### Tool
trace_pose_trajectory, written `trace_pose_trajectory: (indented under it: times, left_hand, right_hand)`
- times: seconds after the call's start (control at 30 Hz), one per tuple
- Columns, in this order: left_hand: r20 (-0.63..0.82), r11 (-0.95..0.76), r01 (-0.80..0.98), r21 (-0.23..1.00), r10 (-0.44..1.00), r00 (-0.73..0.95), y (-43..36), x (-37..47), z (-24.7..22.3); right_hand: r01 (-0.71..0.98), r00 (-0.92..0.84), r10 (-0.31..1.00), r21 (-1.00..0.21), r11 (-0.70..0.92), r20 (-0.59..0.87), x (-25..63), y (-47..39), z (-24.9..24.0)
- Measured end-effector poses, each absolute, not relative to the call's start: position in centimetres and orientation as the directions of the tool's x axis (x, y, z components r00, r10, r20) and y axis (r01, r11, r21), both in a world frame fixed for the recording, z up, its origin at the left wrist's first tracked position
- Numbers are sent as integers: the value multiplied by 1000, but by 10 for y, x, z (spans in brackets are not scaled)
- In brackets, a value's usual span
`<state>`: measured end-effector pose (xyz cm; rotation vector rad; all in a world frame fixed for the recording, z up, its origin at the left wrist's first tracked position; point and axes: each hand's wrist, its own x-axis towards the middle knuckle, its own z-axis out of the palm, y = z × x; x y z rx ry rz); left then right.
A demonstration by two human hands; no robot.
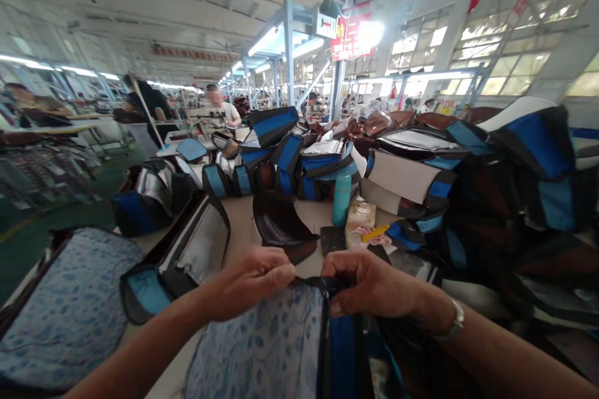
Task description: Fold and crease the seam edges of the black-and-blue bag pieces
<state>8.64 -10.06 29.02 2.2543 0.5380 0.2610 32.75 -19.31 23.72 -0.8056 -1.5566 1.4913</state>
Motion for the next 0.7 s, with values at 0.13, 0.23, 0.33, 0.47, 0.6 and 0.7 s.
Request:
trace_pose_trajectory:
  times: [0.13, 0.23, 0.33, 0.47, 0.6, 0.7]
  left_hand:
    - [-123, -504, 313, 805, 374, 919, -125, 94, 313]
    - [-197, -382, 347, 857, 379, 904, -128, 95, 316]
    - [-245, -310, 381, 871, 399, 884, -124, 92, 313]
    - [-269, -226, 383, 896, 410, 871, -125, 91, 310]
    - [-276, -211, 411, 887, 473, 837, -131, 93, 311]
    - [-300, -228, 469, 853, 520, 799, -133, 96, 312]
  right_hand:
    - [-70, -466, 870, -987, 143, 159, 313, -204, 254]
    - [-19, -470, 863, -980, 199, 185, 311, -205, 260]
    - [-51, -494, 852, -983, 174, 176, 310, -205, 259]
    - [-118, -525, 834, -985, 125, 169, 308, -205, 259]
    - [-144, -501, 853, -986, 85, 146, 307, -206, 262]
    - [-147, -503, 855, -987, 59, 126, 306, -206, 262]
